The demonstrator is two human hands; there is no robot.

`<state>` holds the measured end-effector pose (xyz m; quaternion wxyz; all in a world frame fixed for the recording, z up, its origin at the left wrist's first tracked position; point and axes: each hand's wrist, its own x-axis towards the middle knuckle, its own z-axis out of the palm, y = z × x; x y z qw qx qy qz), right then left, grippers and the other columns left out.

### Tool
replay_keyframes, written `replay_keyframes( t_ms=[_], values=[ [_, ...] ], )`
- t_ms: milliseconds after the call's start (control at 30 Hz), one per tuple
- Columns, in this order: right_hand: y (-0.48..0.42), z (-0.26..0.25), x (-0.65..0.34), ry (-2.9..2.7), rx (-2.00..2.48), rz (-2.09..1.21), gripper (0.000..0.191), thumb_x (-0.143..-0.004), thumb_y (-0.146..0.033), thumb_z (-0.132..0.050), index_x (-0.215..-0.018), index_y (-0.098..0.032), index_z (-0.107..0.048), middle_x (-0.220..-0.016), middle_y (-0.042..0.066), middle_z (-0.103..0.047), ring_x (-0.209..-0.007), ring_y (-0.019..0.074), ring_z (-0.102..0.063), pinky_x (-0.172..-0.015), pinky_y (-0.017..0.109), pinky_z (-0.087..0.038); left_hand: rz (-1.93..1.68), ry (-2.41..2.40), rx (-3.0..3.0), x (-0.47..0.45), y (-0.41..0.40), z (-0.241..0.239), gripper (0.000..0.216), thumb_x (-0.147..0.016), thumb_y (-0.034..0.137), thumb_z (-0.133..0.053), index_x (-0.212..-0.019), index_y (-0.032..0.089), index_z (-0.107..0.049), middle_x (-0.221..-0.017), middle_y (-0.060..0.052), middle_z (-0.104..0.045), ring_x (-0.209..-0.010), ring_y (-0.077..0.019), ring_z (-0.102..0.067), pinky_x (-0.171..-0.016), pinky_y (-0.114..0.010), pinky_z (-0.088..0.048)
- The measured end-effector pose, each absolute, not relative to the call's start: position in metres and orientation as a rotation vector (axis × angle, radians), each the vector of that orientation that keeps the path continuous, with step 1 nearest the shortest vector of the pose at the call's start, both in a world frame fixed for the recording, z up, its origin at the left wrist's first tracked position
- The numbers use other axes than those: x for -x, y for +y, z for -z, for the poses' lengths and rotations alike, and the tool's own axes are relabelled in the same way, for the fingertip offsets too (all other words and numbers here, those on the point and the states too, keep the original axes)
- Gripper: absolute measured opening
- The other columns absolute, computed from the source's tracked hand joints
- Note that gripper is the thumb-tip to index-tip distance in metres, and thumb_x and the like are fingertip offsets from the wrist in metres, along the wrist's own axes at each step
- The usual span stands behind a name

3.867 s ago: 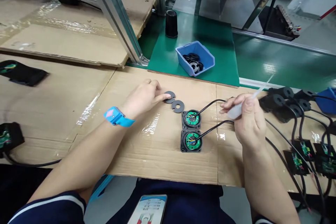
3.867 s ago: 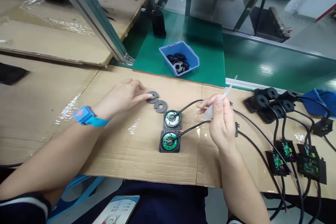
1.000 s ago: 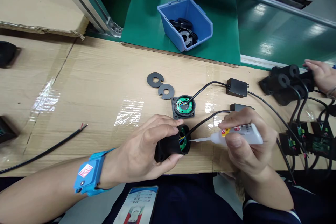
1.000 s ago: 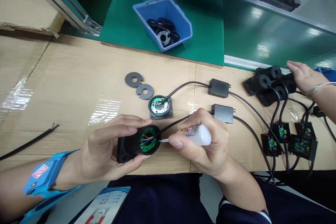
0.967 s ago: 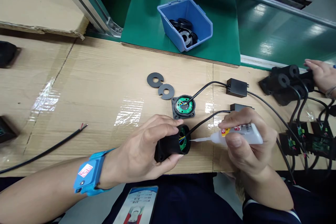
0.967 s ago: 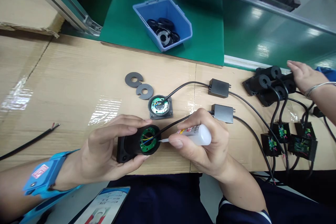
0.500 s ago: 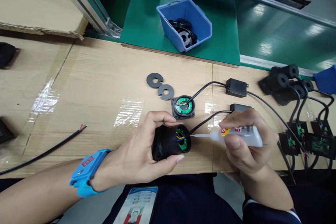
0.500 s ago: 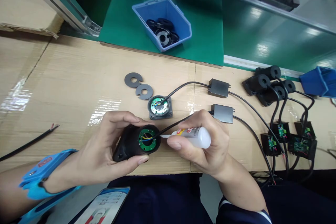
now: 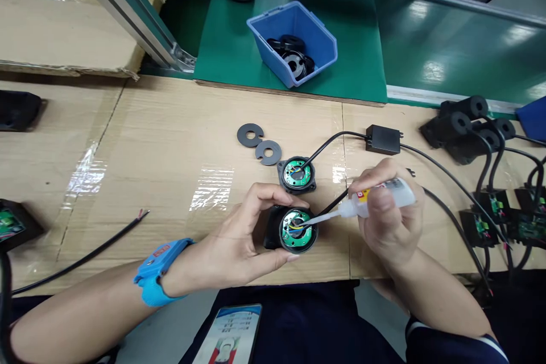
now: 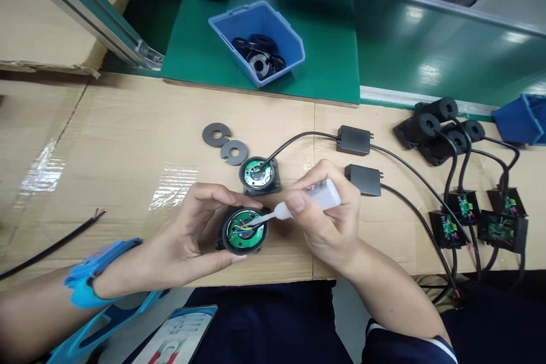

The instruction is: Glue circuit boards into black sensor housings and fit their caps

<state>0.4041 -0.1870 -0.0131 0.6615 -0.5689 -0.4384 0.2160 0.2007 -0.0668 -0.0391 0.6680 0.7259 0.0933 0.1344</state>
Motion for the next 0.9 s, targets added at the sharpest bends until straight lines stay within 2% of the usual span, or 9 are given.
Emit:
replay_keyframes(
  t_ms=[100,300,533,900],
  values=[
    [-0.1868,0.0116,-0.4013,-1.027,1.292,-0.534,0.018,-0.096,-0.035,-0.066,-0.089,-0.018,-0.065,-0.073,0.000,-0.057,-0.061,0.0091,-0.050,-0.051,0.025,-0.039,-0.262,0.171,-1.670,-0.2004,-0.0681,0.0412,0.062,-0.085,0.015,-0.073,-0.133,0.028,-0.036,-0.136,-0.012,-0.055,-0.128,-0.0264,-0.058,-0.108,-0.046,-0.051],
    [-0.1868,0.0051,-0.3981,-1.125,1.363,-0.529,0.023,-0.093,-0.037,-0.071,-0.086,-0.017,-0.062,-0.077,-0.001,-0.058,-0.067,0.0057,-0.051,-0.057,0.020,-0.041,-0.246,0.167,-1.709,-0.2027,-0.0710,0.0416,0.059,-0.086,0.015,-0.072,-0.131,0.027,-0.035,-0.131,-0.010,-0.055,-0.123,-0.0229,-0.060,-0.106,-0.041,-0.053],
    [-0.1853,0.0058,-0.3971,-1.142,1.355,-0.587,0.026,-0.091,-0.039,-0.073,-0.086,-0.016,-0.062,-0.074,-0.002,-0.057,-0.063,0.0041,-0.049,-0.054,0.018,-0.039,-0.223,0.183,-1.725,-0.2022,-0.0714,0.0425,0.059,-0.086,0.014,-0.071,-0.131,0.027,-0.035,-0.132,-0.011,-0.054,-0.123,-0.0235,-0.060,-0.103,-0.041,-0.055],
    [-0.1855,0.0057,-0.3974,-1.150,1.392,-0.529,0.020,-0.094,-0.035,-0.071,-0.088,-0.018,-0.062,-0.074,-0.002,-0.057,-0.062,0.0056,-0.051,-0.055,0.020,-0.040,-0.275,0.157,-1.777,-0.2058,-0.0687,0.0392,0.055,-0.088,0.021,-0.073,-0.129,0.026,-0.037,-0.124,-0.006,-0.058,-0.113,-0.0158,-0.063,-0.096,-0.026,-0.055]
  ],
)
